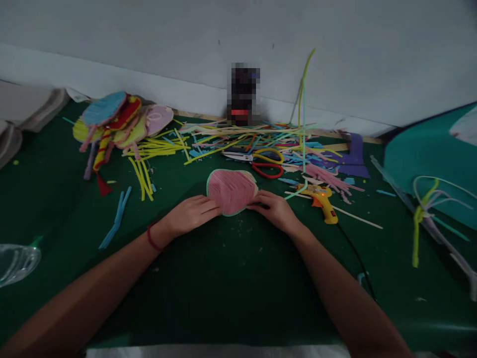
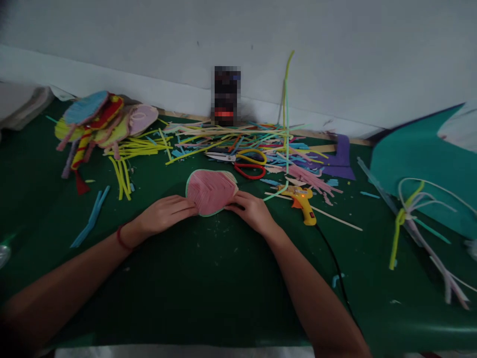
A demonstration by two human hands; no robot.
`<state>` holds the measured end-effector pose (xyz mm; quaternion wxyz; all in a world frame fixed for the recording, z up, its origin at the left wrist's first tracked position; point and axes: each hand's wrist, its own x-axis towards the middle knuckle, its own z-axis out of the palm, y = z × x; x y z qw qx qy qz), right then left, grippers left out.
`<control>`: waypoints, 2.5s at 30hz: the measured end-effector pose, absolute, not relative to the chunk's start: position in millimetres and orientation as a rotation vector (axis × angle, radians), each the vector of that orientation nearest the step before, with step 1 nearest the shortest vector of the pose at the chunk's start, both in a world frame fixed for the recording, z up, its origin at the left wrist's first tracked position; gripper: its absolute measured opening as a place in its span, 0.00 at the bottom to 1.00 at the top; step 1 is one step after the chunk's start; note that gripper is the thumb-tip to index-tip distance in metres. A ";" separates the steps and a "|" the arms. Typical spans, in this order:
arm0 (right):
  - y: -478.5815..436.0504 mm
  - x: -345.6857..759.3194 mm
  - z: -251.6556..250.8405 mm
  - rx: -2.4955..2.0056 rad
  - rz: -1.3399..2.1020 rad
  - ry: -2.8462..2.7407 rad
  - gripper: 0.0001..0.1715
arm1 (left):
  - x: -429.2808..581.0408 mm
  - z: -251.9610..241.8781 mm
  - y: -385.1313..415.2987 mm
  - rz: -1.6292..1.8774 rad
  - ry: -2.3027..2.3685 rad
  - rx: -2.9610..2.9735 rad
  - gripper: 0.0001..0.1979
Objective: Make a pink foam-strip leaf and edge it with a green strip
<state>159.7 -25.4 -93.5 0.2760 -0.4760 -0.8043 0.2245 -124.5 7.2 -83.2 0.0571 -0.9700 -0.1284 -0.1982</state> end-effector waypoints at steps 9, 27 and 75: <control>-25.0 160.0 -94.5 -1.269 0.585 -2.159 0.08 | -124.3 -84.0 6.5 -0.645 -0.445 -2.966 0.15; -27.0 155.1 -93.8 -1.294 0.463 -2.157 0.10 | -121.9 -86.1 7.3 -0.657 -0.670 -3.022 0.18; -17.9 155.0 -104.7 -1.281 0.295 -2.154 0.08 | -89.6 -78.8 22.0 -0.881 -1.542 -2.797 0.12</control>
